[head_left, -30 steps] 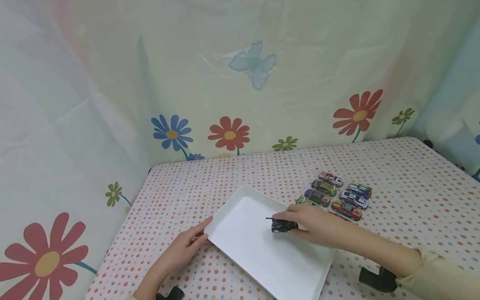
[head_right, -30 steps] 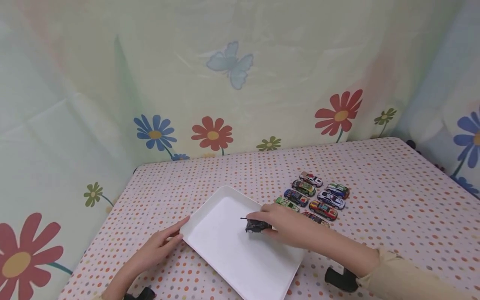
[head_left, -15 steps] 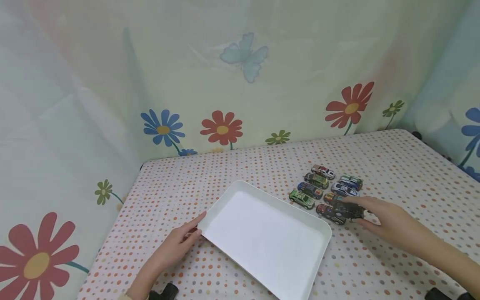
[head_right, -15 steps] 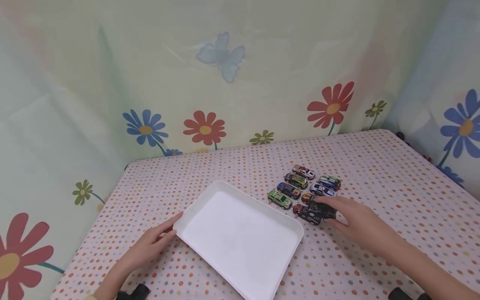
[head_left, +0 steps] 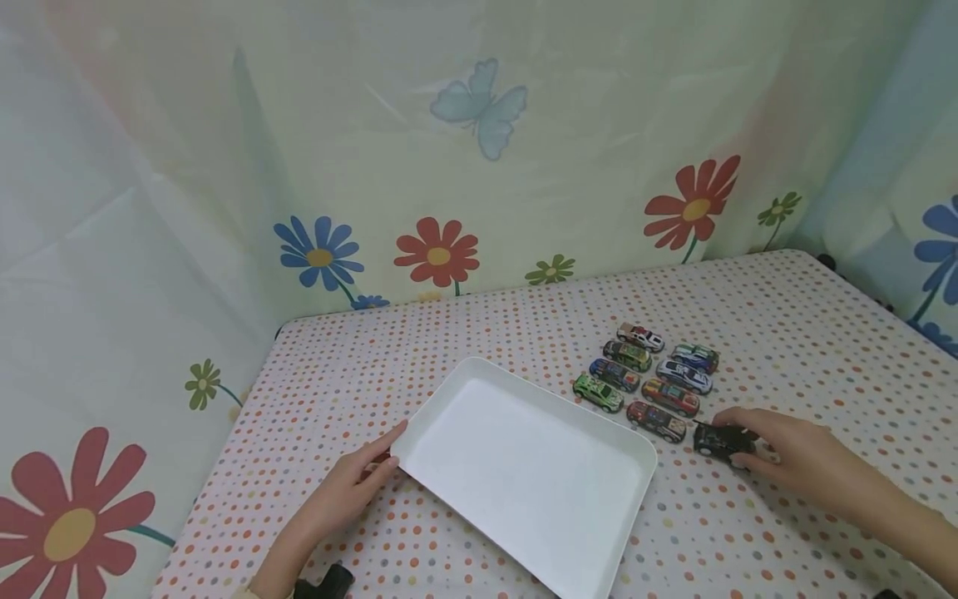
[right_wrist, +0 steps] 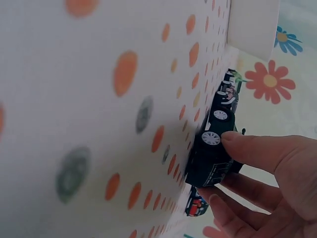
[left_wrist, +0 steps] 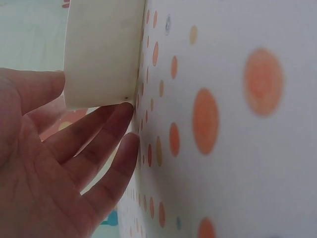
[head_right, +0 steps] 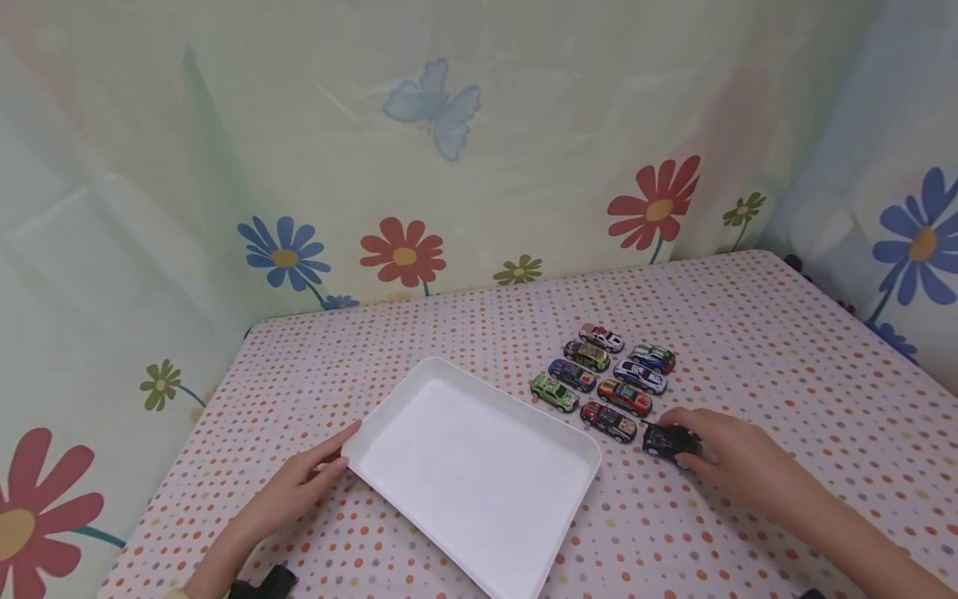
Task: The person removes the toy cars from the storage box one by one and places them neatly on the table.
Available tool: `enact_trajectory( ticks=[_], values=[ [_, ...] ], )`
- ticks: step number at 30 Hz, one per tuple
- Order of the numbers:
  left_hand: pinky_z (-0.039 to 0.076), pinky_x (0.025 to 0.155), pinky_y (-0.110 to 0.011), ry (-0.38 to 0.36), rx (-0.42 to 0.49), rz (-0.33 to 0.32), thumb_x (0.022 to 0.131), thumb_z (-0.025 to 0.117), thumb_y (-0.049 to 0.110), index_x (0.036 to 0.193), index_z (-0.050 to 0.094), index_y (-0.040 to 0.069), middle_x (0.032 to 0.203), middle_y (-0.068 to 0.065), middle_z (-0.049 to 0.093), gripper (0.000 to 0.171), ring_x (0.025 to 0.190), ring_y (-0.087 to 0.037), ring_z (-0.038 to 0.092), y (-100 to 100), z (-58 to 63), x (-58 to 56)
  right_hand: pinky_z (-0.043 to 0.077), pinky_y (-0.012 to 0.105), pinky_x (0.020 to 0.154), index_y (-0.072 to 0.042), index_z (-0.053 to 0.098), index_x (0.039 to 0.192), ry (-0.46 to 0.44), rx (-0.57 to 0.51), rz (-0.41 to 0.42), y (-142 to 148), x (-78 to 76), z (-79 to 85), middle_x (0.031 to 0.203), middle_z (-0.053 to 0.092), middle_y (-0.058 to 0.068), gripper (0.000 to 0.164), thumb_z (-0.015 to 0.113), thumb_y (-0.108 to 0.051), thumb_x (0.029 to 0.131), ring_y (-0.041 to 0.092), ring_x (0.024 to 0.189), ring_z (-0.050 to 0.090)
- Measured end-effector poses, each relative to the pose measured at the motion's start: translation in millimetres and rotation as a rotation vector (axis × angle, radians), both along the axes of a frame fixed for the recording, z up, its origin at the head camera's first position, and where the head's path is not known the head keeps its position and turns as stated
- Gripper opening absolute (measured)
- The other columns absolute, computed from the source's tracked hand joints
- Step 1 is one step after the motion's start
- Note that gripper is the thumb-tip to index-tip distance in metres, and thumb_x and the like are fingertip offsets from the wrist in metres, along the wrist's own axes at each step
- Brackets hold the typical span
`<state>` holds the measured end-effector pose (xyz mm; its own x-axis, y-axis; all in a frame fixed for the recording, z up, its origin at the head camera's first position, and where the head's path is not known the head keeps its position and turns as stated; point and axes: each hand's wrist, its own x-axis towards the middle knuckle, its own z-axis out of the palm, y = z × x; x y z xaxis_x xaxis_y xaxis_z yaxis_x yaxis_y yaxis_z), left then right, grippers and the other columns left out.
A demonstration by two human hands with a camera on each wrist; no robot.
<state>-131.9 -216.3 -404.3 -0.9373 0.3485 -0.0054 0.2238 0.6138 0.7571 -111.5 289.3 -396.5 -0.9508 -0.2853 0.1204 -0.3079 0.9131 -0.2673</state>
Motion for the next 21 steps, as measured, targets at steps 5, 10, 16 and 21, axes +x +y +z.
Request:
enact_trajectory(
  ticks=[5, 10, 16, 21],
  values=[
    [0.048, 0.083, -0.041, -0.002, 0.001, 0.009, 0.099, 0.049, 0.029, 0.144, 0.040, 0.017, 0.124, -0.014, 0.056, 0.048, 0.104, -0.026, 0.058, 0.2, 0.3, 2.6, 0.048, 0.052, 0.071, -0.004, 0.063, 0.109, 0.003, 0.052, 0.011, -1.9, -1.9, -3.1, 0.105, 0.062, 0.020, 0.048, 0.083, -0.004, 0.066, 0.040, 0.093, 0.059],
    [0.048, 0.082, -0.041, 0.002, -0.004, 0.005, 0.099, 0.048, 0.030, 0.144, 0.039, 0.017, 0.121, -0.013, 0.058, 0.048, 0.101, -0.025, 0.060, 0.1, 0.7, 2.7, 0.049, 0.050, 0.068, -0.006, 0.064, 0.108, -0.005, 0.110, 0.009, -1.8, -3.8, -5.3, 0.098, 0.063, 0.017, 0.045, 0.083, -0.006, 0.066, 0.037, 0.086, 0.060],
    [0.048, 0.082, -0.039, 0.009, -0.004, -0.023, 0.099, 0.047, 0.029, 0.145, 0.038, 0.015, 0.118, -0.011, 0.059, 0.049, 0.102, -0.025, 0.059, -0.7, -0.8, 0.6, 0.049, 0.051, 0.067, -0.006, 0.064, 0.111, -0.014, 0.154, 0.009, -1.2, -6.7, -8.2, 0.096, 0.062, 0.020, 0.047, 0.082, -0.007, 0.067, 0.038, 0.084, 0.060],
    [0.048, 0.072, -0.031, -0.010, -0.014, -0.041, 0.099, 0.048, 0.029, 0.145, 0.037, 0.013, 0.109, -0.008, 0.062, 0.050, 0.090, -0.019, 0.060, 0.7, -2.2, -0.2, 0.049, 0.050, 0.066, -0.001, 0.059, 0.120, -0.043, 0.145, -0.010, -0.9, -4.5, -7.0, 0.102, 0.061, 0.025, 0.055, 0.081, -0.011, 0.071, 0.039, 0.085, 0.060]
  ],
)
